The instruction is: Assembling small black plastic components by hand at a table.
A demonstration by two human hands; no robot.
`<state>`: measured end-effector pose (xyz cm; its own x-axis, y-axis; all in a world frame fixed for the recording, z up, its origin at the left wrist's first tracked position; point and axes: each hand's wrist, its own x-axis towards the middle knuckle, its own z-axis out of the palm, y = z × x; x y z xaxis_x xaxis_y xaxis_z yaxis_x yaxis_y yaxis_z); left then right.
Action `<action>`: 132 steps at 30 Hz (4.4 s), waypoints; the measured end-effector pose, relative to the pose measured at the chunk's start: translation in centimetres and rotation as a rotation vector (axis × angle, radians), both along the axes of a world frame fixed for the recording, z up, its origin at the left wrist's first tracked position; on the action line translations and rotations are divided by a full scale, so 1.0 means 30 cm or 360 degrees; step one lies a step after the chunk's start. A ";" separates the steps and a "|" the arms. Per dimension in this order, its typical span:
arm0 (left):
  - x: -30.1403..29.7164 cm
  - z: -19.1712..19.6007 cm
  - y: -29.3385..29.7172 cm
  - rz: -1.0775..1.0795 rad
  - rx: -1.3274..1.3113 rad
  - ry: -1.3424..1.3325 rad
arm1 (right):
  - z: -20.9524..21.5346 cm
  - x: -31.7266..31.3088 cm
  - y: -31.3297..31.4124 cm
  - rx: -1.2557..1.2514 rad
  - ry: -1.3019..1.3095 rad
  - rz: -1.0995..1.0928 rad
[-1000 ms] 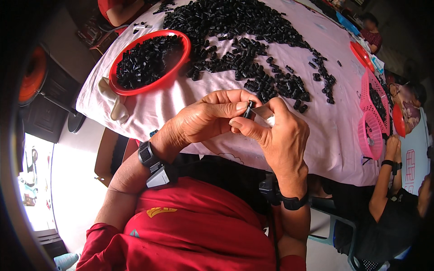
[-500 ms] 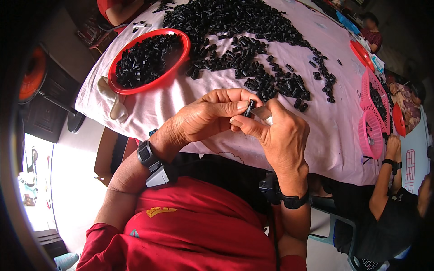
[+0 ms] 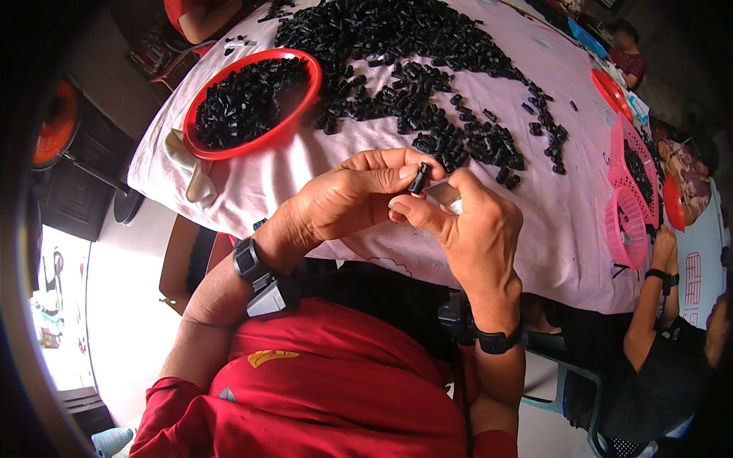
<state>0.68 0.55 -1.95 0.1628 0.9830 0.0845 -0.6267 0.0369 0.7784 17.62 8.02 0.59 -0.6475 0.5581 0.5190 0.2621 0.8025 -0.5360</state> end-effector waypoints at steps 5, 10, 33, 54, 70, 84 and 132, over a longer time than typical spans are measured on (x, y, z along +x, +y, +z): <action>-0.010 0.005 -0.007 -0.0056 -0.0031 -0.0191 | 0.030 -0.003 -0.030 -0.0166 0.0330 0.0127; -0.004 0.009 -0.004 -0.0067 -0.0007 -0.0222 | 0.006 -0.009 -0.020 -0.0454 0.0531 0.0340; -0.029 0.029 -0.007 -0.0082 -0.0034 0.0012 | 0.004 -0.004 -0.007 -0.0728 0.0546 0.0508; -0.029 0.050 -0.015 -0.0089 0.0021 0.0003 | 0.020 0.011 -0.004 -0.0802 0.0608 0.0543; -0.011 0.006 0.004 -0.0064 -0.0101 -0.0045 | 0.012 -0.007 -0.010 -0.0683 0.0569 0.0327; -0.478 0.128 -0.066 0.1358 -0.0057 -0.1049 | -0.004 -0.002 0.018 -0.0783 0.0721 -0.0010; -0.040 0.029 -0.006 -0.0059 -0.0151 -0.0004 | 0.026 -0.005 -0.026 -0.0335 0.0420 0.0288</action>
